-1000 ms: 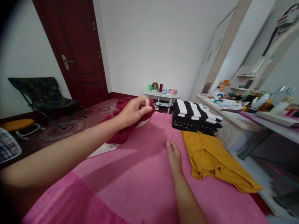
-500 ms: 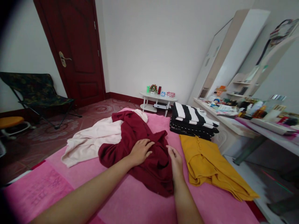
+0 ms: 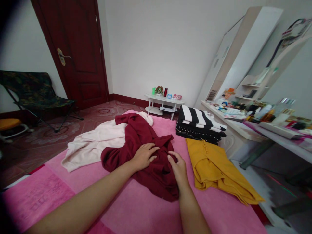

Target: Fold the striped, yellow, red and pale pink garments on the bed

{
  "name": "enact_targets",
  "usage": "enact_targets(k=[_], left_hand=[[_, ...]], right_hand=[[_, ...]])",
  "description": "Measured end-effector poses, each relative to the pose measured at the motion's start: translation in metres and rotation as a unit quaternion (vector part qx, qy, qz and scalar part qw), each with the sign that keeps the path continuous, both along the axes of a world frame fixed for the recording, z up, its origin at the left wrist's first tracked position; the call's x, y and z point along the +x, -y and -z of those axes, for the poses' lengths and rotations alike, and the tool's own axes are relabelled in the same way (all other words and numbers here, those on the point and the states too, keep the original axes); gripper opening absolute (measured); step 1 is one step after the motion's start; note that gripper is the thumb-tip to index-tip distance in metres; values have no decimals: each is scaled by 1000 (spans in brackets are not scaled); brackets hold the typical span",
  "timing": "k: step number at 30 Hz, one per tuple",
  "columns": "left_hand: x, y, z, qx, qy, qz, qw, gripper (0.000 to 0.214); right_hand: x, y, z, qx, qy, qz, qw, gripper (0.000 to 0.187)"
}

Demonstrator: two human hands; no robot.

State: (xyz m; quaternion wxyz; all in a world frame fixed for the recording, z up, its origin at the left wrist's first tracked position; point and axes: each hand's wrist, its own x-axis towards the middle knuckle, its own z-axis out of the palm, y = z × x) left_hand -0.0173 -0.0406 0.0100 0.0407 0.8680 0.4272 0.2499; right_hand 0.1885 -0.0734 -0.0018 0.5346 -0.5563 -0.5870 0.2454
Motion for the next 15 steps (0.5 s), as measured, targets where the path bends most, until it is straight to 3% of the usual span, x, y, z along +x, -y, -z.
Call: enact_targets(k=[4, 9, 12, 15], left_hand=[[3, 4, -2, 6, -1, -17, 1000, 49], [-19, -6, -18, 46, -7, -196, 979, 59], [-48, -20, -25, 12, -15, -305, 952, 60], [-69, -30, -24, -36, -21, -322, 946, 40]], right_hand=[[0, 0, 1, -6, 2, -4, 1000, 39], [0, 2, 0, -10, -4, -4, 1000, 39], [-1, 3, -1, -17, -3, -5, 1000, 41], [-2, 1, 1, -15, 43, -9, 999, 51]])
